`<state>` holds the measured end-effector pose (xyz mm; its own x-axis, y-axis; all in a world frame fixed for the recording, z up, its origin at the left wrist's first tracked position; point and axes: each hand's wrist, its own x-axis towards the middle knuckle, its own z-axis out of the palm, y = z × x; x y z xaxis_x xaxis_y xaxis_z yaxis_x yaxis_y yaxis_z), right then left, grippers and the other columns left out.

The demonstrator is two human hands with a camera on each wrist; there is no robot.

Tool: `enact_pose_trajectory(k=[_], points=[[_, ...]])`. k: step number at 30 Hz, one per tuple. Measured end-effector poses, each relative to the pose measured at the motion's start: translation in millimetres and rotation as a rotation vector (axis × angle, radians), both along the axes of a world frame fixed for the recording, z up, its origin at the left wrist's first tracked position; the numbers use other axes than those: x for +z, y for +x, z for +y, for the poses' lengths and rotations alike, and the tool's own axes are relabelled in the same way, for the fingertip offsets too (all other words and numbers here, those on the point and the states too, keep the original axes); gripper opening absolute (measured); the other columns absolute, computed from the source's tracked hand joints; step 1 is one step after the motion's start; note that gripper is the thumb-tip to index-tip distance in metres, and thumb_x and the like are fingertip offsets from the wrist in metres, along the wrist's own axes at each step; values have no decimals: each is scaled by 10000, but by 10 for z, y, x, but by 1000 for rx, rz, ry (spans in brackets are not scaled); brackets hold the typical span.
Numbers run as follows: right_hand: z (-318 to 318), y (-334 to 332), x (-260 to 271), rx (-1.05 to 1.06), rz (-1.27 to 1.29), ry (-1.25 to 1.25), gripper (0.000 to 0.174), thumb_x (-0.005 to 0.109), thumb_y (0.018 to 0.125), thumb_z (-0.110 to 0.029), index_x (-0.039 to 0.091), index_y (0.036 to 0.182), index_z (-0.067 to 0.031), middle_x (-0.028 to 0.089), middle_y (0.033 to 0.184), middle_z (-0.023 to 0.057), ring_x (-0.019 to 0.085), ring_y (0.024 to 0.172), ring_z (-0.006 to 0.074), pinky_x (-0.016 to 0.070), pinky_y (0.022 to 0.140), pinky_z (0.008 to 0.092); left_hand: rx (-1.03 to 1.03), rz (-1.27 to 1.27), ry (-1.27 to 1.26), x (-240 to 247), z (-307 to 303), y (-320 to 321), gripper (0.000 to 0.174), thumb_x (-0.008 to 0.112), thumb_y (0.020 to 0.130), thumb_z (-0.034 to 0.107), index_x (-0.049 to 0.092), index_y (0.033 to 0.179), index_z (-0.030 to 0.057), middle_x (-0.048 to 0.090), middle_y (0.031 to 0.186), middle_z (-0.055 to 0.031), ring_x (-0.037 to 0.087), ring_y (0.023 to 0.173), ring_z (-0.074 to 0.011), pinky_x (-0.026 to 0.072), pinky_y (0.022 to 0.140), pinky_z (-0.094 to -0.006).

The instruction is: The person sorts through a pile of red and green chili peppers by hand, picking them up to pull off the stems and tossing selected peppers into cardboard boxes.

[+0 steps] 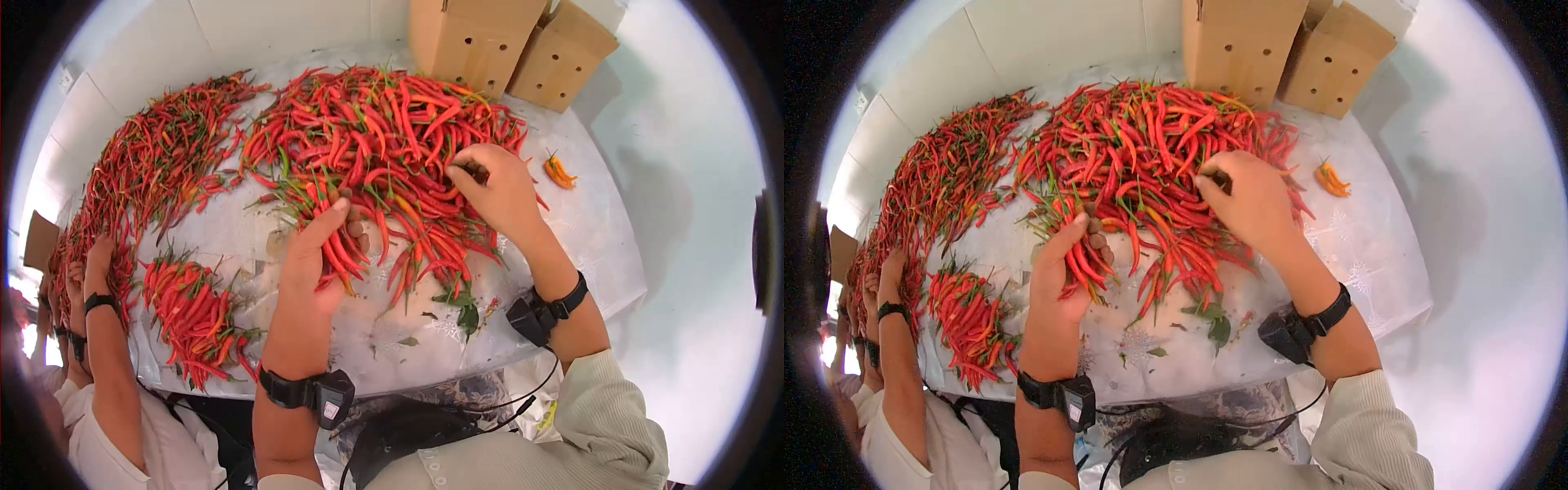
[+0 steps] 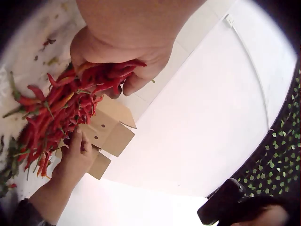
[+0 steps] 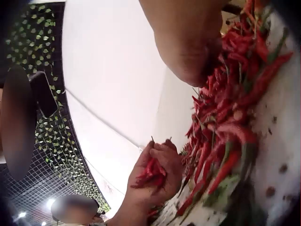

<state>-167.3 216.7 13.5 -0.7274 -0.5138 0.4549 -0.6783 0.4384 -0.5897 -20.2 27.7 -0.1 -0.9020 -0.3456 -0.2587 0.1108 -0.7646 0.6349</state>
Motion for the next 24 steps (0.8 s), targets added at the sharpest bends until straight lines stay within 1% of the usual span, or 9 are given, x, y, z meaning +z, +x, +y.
enact_pose_trajectory(k=[4, 5, 8, 11, 14, 17, 20, 23, 24], points=[[-168, 111, -107, 94, 329, 114, 162, 673, 744, -183, 634, 831, -53, 565, 796, 93, 568, 795, 274, 470, 691, 374, -69, -21, 39, -60, -3, 8, 150, 611, 838, 107, 583, 967, 35, 615, 798, -42, 587, 655, -130, 490, 592, -307], [-186, 135, -118, 51, 313, 175, 172, 683, 729, -188, 634, 829, -58, 549, 823, 91, 554, 846, 273, 467, 718, 377, -97, -21, 33, -44, 10, 9, 138, 624, 828, 103, 589, 947, 40, 619, 778, -44, 592, 640, -135, 488, 585, -298], [-187, 116, -121, -22, 264, 318, 181, 686, 728, -198, 630, 822, -54, 550, 831, 97, 554, 847, 279, 465, 732, 379, -99, -56, -9, 4, 88, 1, 130, 647, 806, 91, 587, 914, 53, 618, 741, -48, 589, 608, -142, 466, 539, -281], [-154, 108, -141, 10, 280, 363, 184, 681, 737, -204, 629, 824, -51, 553, 835, 102, 553, 855, 279, 463, 722, 383, -113, -64, -55, -9, 101, 4, 133, 641, 808, 91, 589, 923, 49, 616, 754, -40, 595, 624, -138, 480, 549, -284], [-108, 118, -106, 118, 159, 257, 182, 670, 755, -204, 621, 831, -46, 561, 817, 105, 551, 839, 292, 459, 717, 386, -164, -38, -78, -58, 42, 7, 116, 617, 828, 98, 599, 929, 43, 618, 775, -27, 615, 657, -131, 517, 586, -298], [-93, 142, -91, 119, 118, 122, 187, 669, 778, -196, 620, 875, -44, 573, 794, 90, 568, 748, 240, 461, 667, 337, -129, -49, -63, -40, 68, 10, 115, 621, 820, 90, 591, 919, 41, 615, 757, -38, 607, 646, -138, 499, 570, -295], [-106, 254, 54, 169, -222, -110, 191, 678, 799, -176, 621, 915, -36, 587, 772, 47, 550, 663, 137, 448, 617, 262, -99, -41, -26, -37, 55, -4, 133, 631, 807, 73, 581, 924, 36, 616, 752, -52, 595, 636, -146, 480, 558, -289], [-99, 300, 77, 418, -506, -402, 190, 695, 797, -135, 624, 935, -25, 596, 782, 14, 517, 656, 56, 430, 593, 209, -76, -16, 12, -71, 11, -9, 134, 630, 810, 77, 583, 926, 29, 620, 760, -58, 605, 648, -153, 494, 574, -293], [-96, 319, 82, 429, -510, -415, 188, 700, 790, -122, 624, 931, -23, 597, 781, 11, 519, 662, 53, 432, 599, 209, -50, -12, 17, -73, 6, -12, 136, 630, 810, 79, 584, 927, 28, 621, 761, -60, 608, 650, -156, 499, 579, -293]])
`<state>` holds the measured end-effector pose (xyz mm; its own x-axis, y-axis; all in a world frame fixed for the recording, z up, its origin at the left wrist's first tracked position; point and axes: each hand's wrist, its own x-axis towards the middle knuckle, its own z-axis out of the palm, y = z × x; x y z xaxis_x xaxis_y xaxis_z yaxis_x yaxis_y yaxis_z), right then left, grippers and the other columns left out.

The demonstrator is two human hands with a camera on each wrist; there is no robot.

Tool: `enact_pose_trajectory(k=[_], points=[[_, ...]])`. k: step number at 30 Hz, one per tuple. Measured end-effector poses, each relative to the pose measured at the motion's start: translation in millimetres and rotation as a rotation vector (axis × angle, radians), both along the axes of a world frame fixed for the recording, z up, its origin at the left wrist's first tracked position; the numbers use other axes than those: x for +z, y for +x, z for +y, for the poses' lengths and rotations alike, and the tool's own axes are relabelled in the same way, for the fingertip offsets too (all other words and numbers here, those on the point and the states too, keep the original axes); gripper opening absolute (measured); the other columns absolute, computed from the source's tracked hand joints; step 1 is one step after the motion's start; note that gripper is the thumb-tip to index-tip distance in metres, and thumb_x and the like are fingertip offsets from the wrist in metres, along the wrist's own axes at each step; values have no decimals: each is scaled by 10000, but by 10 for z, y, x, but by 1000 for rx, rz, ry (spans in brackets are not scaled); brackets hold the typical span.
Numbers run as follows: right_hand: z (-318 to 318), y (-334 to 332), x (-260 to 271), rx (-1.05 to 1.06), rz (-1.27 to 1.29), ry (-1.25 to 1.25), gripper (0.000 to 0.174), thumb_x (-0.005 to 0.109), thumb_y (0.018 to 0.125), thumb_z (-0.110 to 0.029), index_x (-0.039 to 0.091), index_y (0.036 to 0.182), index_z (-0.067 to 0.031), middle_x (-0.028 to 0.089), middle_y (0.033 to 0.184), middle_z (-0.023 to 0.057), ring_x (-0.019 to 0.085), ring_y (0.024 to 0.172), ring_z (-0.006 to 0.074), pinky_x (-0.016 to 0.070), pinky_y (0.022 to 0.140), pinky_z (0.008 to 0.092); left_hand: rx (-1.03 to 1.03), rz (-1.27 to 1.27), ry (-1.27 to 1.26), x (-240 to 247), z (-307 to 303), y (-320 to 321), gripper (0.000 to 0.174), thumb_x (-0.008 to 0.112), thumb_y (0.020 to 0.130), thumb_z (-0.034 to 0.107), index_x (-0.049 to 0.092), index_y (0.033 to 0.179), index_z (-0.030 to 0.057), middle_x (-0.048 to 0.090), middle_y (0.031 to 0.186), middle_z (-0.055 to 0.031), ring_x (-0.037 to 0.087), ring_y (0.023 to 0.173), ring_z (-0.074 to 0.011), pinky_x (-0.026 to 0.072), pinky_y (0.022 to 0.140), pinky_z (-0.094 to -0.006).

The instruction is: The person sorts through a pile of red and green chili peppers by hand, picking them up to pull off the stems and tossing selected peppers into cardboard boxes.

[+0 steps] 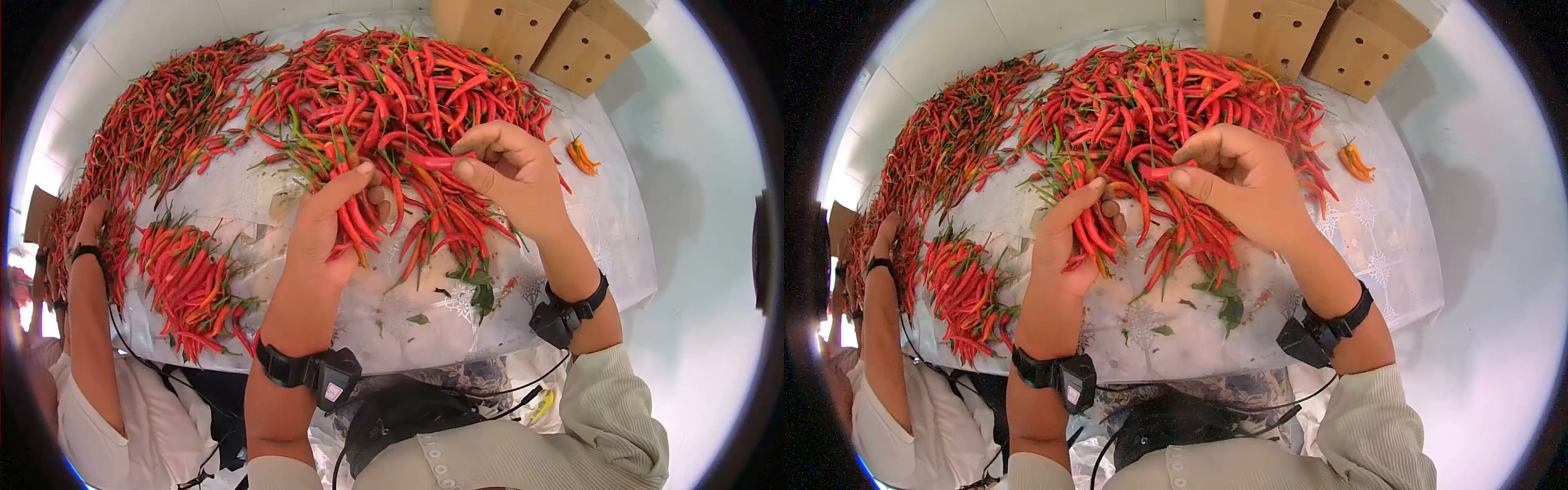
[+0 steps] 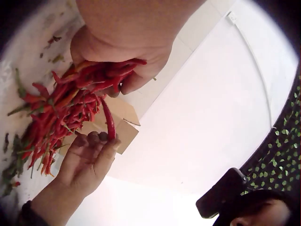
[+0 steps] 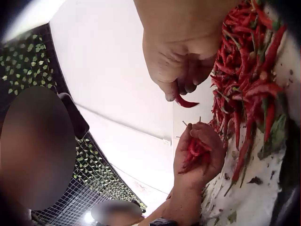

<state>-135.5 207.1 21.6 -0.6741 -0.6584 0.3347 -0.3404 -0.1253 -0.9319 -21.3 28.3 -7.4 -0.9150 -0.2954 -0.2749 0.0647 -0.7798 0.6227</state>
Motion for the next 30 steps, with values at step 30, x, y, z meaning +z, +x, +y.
enact_pose_trajectory(k=[30], points=[[-108, -195, -296, -330, 821, 466, 203, 601, 819, -148, 626, 1004, -67, 595, 884, 106, 536, 861, 302, 438, 775, 379, -117, 44, -324, 71, 150, 18, 432, 680, 702, -38, 552, 1108, 34, 631, 910, -55, 617, 762, -154, 510, 691, -272]])
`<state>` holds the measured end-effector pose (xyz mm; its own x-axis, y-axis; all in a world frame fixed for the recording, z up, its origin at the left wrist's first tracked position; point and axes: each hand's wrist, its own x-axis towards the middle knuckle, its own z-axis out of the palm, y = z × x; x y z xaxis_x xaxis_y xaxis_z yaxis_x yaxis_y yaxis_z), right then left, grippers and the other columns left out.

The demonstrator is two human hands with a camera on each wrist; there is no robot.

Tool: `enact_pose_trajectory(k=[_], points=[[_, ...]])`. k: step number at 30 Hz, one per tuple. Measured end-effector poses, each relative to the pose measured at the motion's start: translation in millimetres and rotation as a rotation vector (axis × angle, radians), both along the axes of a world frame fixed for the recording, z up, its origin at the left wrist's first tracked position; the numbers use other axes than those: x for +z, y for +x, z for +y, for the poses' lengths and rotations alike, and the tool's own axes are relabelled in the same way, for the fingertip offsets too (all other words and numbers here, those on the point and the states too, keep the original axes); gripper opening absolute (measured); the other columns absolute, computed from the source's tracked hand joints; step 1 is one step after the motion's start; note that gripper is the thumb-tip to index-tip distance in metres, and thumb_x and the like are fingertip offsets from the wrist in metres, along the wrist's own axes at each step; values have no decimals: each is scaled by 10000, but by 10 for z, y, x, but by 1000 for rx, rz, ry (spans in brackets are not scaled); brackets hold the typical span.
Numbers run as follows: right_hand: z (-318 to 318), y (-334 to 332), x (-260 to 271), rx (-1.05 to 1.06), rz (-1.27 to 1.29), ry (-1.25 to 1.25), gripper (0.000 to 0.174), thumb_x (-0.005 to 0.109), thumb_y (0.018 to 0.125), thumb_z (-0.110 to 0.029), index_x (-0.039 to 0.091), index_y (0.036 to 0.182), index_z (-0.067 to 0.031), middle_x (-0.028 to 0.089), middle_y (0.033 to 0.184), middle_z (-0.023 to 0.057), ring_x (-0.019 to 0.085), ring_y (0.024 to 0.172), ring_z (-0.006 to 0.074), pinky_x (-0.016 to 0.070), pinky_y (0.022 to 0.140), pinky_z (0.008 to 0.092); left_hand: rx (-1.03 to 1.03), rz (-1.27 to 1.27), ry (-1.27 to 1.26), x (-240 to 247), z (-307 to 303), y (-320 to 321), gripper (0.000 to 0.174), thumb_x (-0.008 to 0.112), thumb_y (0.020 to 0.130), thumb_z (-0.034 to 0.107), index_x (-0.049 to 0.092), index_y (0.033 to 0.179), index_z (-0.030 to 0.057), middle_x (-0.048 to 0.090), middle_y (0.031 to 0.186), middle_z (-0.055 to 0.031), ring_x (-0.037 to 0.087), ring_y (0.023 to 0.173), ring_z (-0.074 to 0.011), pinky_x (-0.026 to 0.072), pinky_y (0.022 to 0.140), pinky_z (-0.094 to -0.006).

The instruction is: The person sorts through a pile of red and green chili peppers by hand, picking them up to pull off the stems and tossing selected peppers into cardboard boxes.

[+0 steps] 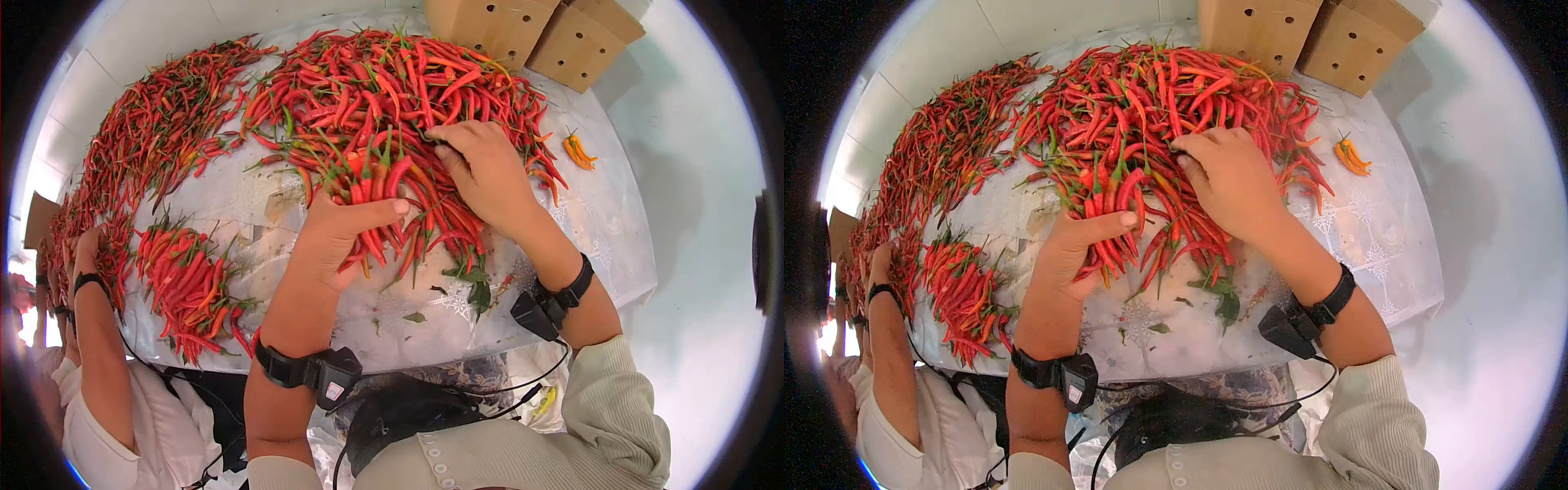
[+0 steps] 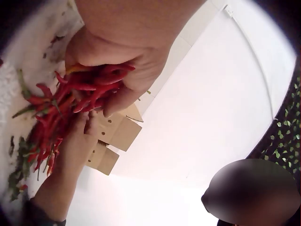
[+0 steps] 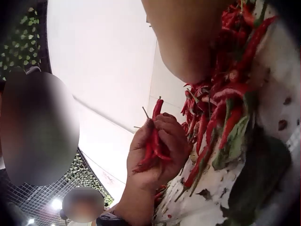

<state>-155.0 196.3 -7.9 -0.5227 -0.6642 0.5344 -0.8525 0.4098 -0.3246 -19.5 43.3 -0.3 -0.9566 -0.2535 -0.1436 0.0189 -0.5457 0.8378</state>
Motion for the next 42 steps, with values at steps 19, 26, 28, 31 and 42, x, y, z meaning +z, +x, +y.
enact_pose_trajectory(k=[19, 26, 28, 31, 42], points=[[60, 257, 306, 139, -477, -324, 188, 680, 796, -133, 625, 960, -57, 592, 738, 18, 547, 649, 86, 433, 600, 224, 98, 33, 158, 28, -82, 23, 343, 642, 754, -15, 558, 1086, 10, 639, 895, -100, 633, 762, -195, 522, 658, -315], [56, 323, 267, 407, -866, -414, 202, 687, 819, -173, 591, 920, -28, 594, 736, -3, 533, 638, 39, 415, 569, 206, 42, 107, -44, 103, 2, 10, 387, 730, 708, 1, 576, 1063, 10, 644, 929, -51, 621, 849, -144, 501, 758, -281], [41, 344, 259, 395, -904, -365, 205, 682, 824, -169, 577, 929, -28, 602, 751, 5, 542, 651, 43, 419, 580, 209, -53, 126, -114, 107, 37, 5, 407, 752, 686, -4, 582, 1055, 12, 642, 945, -42, 615, 867, -130, 495, 778, -273], [15, 371, 253, 378, -992, -322, 207, 666, 833, -149, 557, 957, -25, 615, 778, 23, 554, 682, 52, 429, 611, 217, -108, 108, -84, 99, 65, -2, 412, 756, 679, -7, 583, 1052, 17, 640, 934, -48, 613, 851, -130, 497, 760, -279], [70, 147, 109, 2, -273, -17, 216, 703, 721, -226, 625, 775, -32, 575, 750, 119, 581, 723, 278, 465, 675, 353, 102, -60, 120, -14, -146, 20, 227, 668, 759, 101, 610, 935, -29, 620, 748, -86, 600, 645, -186, 504, 590, -311]])
